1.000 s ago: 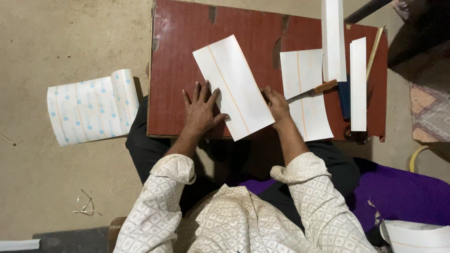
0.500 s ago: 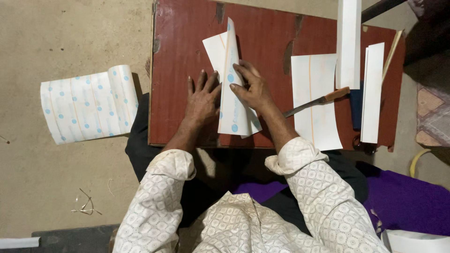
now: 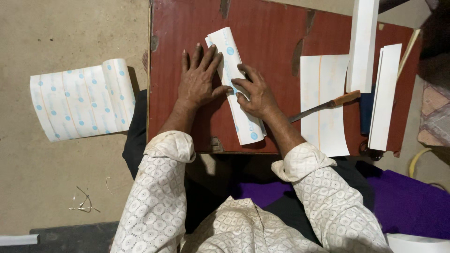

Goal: The person sits on the floor at a low board and cuts large printed adhesive sheets into narrow strips with a knife, using a printed line as a guide. They press each sheet flat, slice along the line, and stack the finished strips on the board.

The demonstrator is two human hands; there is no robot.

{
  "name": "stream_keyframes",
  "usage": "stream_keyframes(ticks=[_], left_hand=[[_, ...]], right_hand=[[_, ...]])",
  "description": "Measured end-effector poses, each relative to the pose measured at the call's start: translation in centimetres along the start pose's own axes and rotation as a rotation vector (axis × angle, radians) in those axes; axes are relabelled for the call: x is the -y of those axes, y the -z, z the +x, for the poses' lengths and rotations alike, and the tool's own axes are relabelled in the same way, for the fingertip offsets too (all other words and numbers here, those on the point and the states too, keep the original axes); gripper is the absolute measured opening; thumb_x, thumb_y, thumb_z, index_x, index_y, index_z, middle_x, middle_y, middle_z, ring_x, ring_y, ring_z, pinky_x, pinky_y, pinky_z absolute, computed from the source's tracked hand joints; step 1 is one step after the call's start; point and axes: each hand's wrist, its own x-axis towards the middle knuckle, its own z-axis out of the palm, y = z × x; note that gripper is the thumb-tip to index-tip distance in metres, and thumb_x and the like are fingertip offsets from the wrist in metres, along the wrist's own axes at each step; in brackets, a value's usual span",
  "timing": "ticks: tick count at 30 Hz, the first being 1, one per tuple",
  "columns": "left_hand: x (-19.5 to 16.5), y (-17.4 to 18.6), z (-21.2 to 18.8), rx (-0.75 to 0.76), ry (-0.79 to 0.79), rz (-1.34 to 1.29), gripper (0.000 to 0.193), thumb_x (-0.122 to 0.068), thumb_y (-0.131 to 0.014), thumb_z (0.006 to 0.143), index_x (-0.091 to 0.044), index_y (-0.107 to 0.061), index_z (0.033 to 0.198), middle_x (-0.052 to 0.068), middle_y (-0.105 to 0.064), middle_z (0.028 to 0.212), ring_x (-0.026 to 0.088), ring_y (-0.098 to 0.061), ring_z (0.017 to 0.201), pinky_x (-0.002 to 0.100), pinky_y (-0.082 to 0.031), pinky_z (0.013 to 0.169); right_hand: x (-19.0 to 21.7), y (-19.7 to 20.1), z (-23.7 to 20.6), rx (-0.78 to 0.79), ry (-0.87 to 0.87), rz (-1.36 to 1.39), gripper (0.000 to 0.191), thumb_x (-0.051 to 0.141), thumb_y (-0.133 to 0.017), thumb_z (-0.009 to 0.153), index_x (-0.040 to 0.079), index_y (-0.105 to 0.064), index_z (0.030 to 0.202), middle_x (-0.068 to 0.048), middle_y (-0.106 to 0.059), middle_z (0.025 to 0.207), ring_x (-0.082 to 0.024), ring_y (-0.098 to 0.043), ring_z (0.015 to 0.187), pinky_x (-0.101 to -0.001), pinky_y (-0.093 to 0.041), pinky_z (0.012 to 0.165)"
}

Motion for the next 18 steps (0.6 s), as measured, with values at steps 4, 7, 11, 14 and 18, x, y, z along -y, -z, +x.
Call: stream_keyframes(ticks=[4, 7, 11, 14, 18], left_hand=[[0.3, -0.6, -0.1, -0.005, 0.003, 0.020, 0.118, -0.097, -0.050, 0.076, -0.014, -0.042, 0.160, 0.008, -0.031, 0.169, 0.040, -0.015, 0.157, 0.067, -0.001, 0.125], [0.3, -0.9, 0.2, -0.002, 0.022, 0.039, 0.121, -0.100, -0.046, 0.073, -0.015, -0.042, 0.159, 0.007, -0.031, 0.168, 0.039, -0.015, 0.157, 0.067, -0.001, 0.125], [0.3, -1.0, 0.4, 0.009, 0.042, 0.031, 0.125, -0.102, -0.046, 0.068, -0.016, -0.042, 0.159, 0.007, -0.031, 0.166, 0.038, -0.015, 0.155, 0.066, -0.001, 0.125], [0.3, -1.1, 0.4, 0.006, 0.058, 0.030, 0.121, -0.100, -0.046, 0.072, -0.017, -0.042, 0.159, 0.008, -0.029, 0.168, 0.038, -0.015, 0.156, 0.066, -0.002, 0.126], [0.3, -1.1, 0.4, 0.009, 0.057, 0.043, 0.108, -0.096, -0.046, 0.079, -0.022, -0.042, 0.158, 0.008, -0.027, 0.170, 0.039, -0.014, 0.157, 0.068, -0.004, 0.125]], right_hand=[[-0.4, -0.9, 1.5, -0.053, -0.027, -0.072, 0.052, 0.012, -0.069, 0.088, 0.004, -0.060, 0.139, -0.019, -0.049, 0.154, -0.038, -0.049, 0.143, -0.0515, -0.045, 0.117], [-0.8, -1.5, 4.3, -0.132, -0.015, -0.147, 0.056, 0.013, -0.066, 0.096, -0.003, -0.051, 0.148, -0.022, -0.049, 0.153, -0.040, -0.051, 0.137, -0.0520, -0.047, 0.112], [-1.2, -1.5, 7.5, -0.118, -0.001, -0.240, 0.050, 0.018, -0.065, 0.104, -0.001, -0.052, 0.148, -0.020, -0.051, 0.150, -0.038, -0.055, 0.128, -0.0507, -0.050, 0.103], [-1.6, -1.1, 8.6, -0.101, 0.017, -0.238, 0.047, 0.019, -0.065, 0.105, 0.001, -0.055, 0.148, -0.016, -0.054, 0.150, -0.035, -0.057, 0.126, -0.0475, -0.053, 0.102], [-2.3, -0.9, 8.7, -0.086, 0.052, -0.226, 0.045, 0.020, -0.066, 0.105, 0.005, -0.060, 0.147, -0.012, -0.057, 0.150, -0.032, -0.057, 0.125, -0.0442, -0.054, 0.103]])
